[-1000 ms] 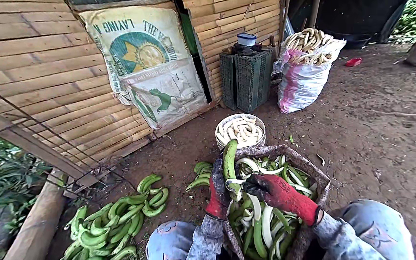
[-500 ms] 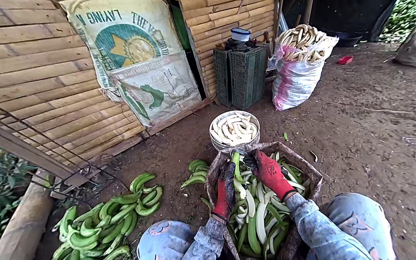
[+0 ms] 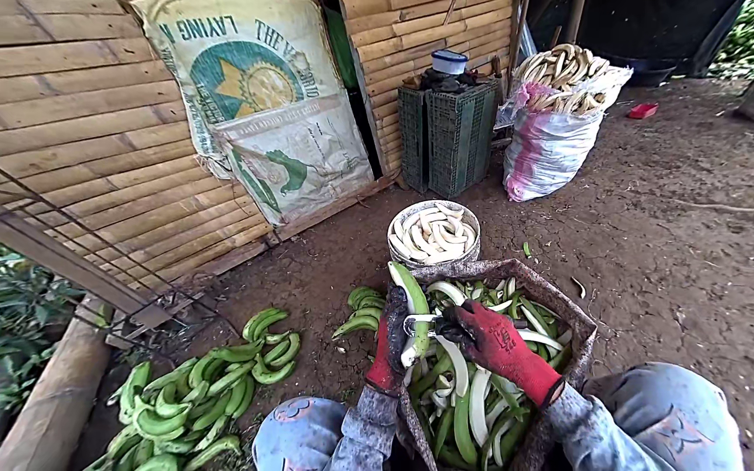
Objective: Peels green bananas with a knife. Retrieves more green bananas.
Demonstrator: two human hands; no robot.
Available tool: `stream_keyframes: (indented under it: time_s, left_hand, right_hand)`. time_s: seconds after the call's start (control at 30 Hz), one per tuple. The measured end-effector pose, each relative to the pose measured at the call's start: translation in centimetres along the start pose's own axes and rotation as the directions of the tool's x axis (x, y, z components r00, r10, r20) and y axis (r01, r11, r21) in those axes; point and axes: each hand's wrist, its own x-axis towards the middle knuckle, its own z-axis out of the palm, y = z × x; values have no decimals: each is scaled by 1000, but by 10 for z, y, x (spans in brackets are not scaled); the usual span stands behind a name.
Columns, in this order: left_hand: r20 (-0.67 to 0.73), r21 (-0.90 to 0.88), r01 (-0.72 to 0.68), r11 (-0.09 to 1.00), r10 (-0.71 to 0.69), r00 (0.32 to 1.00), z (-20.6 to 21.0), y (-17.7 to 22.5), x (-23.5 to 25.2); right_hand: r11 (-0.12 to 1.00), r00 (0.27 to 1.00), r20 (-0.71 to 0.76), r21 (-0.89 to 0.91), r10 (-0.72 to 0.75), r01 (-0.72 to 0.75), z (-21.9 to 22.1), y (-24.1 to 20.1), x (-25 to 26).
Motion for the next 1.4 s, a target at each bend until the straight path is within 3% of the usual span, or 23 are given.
stream_keyframes:
  time_s: [0.07,0.13,0.23,0.37,0.47,0.53,0.6,0.67,0.7,0.73,0.77,0.83,0.9,0.97,1.03,1.13,1.27,1.4]
  left_hand:
    - [214,236,140,962,-192,958,-5,-1,-8]
    - [234,466,128,875,-261,936,-5,0,-11]
    - [-53,172,53,984,-44,998,1,-4,-4]
    - [-370,-88,-234,968,186,910,6,-1,15]
    - [-384,-56,-212,976,175,907,10,7,7]
    - [-372,189,-136,972,200,907,14,6,-2]
    - [-230,489,-49,871,182,956,21,13,-18]
    - [44,660,-28,751,-1,999,17,17,-31]
    - [182,685,-42,727,-114,977,16,15,-34]
    - [261,666,-36,745,-187,947,16,9,-33]
    - [246,601,17,799,-205,948,16,3,-31]
    - [33,322,123,939,-141,989,14,-4,-19]
    - [-173,-26,52,998,-55,983,16,2,-6]
    - [-295,-313,-88,946,-8,955,12,9,2]
    - [-309,-501,-106,859,-63,949,7,12,5]
    - [-260,-552,-113,826,-42,965,4,11,1]
    - [-207,-530,-108,841,-5,978,6,15,-1]
    - [-35,-617,-47,786,33,999,-4,7,-4]
  right_hand:
    - [986,983,-164,-126,86,-108,-15,17,16]
    - [958,939,-269,-130,213,-255,-34,35,29]
    - [970,943,-241,-29,229,-243,-34,27,20]
    - [999,989,-151,40,-4,10,9,-18,-17]
    - [994,978,-197,-104,-61,41,18,-24,-14]
    - [990,983,-181,-138,-28,3,10,-15,-3]
    - [992,993,-96,-99,66,-76,-1,0,11]
    - [979,979,7,-32,204,-203,-14,16,25]
    - [959,958,52,-23,283,-282,-19,26,32]
    - [937,934,82,-33,348,-346,-23,34,37]
    - [925,921,80,-28,380,-379,-25,38,40]
    - [938,939,0,28,345,-345,-24,29,32]
    - [980,972,-147,97,185,-172,-11,11,10]
    - [993,958,-286,100,-33,64,10,-1,-8]
    - [981,924,-334,-15,-188,194,22,-8,-14]
    - [959,905,-334,-187,-264,211,19,-12,-8]
    - [946,900,-312,-210,-304,247,9,-11,-3]
    - [901,858,-299,-254,-419,351,-1,-1,-4]
